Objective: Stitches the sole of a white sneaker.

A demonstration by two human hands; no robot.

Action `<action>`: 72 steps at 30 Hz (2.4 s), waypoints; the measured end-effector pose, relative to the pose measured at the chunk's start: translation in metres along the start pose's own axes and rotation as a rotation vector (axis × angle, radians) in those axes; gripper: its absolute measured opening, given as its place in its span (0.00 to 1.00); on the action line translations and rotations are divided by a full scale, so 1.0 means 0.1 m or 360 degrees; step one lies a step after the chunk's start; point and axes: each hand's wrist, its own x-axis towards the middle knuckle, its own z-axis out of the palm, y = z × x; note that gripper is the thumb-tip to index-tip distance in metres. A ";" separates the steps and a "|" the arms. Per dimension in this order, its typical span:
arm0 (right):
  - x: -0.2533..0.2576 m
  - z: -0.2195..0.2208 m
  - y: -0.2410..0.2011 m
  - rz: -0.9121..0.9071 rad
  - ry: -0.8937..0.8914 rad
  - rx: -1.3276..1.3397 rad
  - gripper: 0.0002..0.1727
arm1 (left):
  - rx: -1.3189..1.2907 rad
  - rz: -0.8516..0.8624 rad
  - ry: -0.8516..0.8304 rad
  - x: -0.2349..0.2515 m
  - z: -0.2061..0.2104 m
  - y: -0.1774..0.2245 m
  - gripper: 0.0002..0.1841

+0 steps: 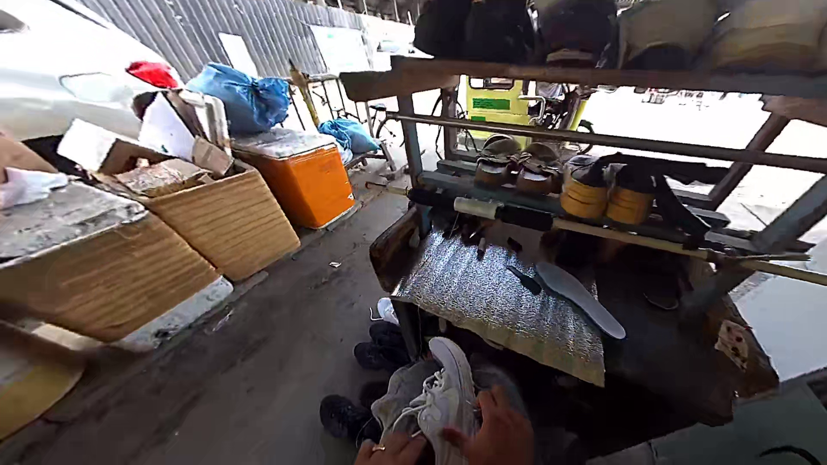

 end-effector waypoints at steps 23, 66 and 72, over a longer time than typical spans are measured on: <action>0.28 0.05 0.05 -0.0288 0.0149 -0.0199 0.30 | -0.0590 0.0121 0.0056 -0.50 0.13 -0.41 0.19; 0.17 -0.23 0.62 -0.0436 -0.0047 0.0737 0.16 | -0.2407 -0.0756 -0.1134 0.95 -0.11 -0.32 0.04; 0.15 -0.21 0.69 -0.0436 -0.0043 0.0748 0.15 | -0.2494 -0.0798 -0.1130 0.97 -0.10 -0.31 0.06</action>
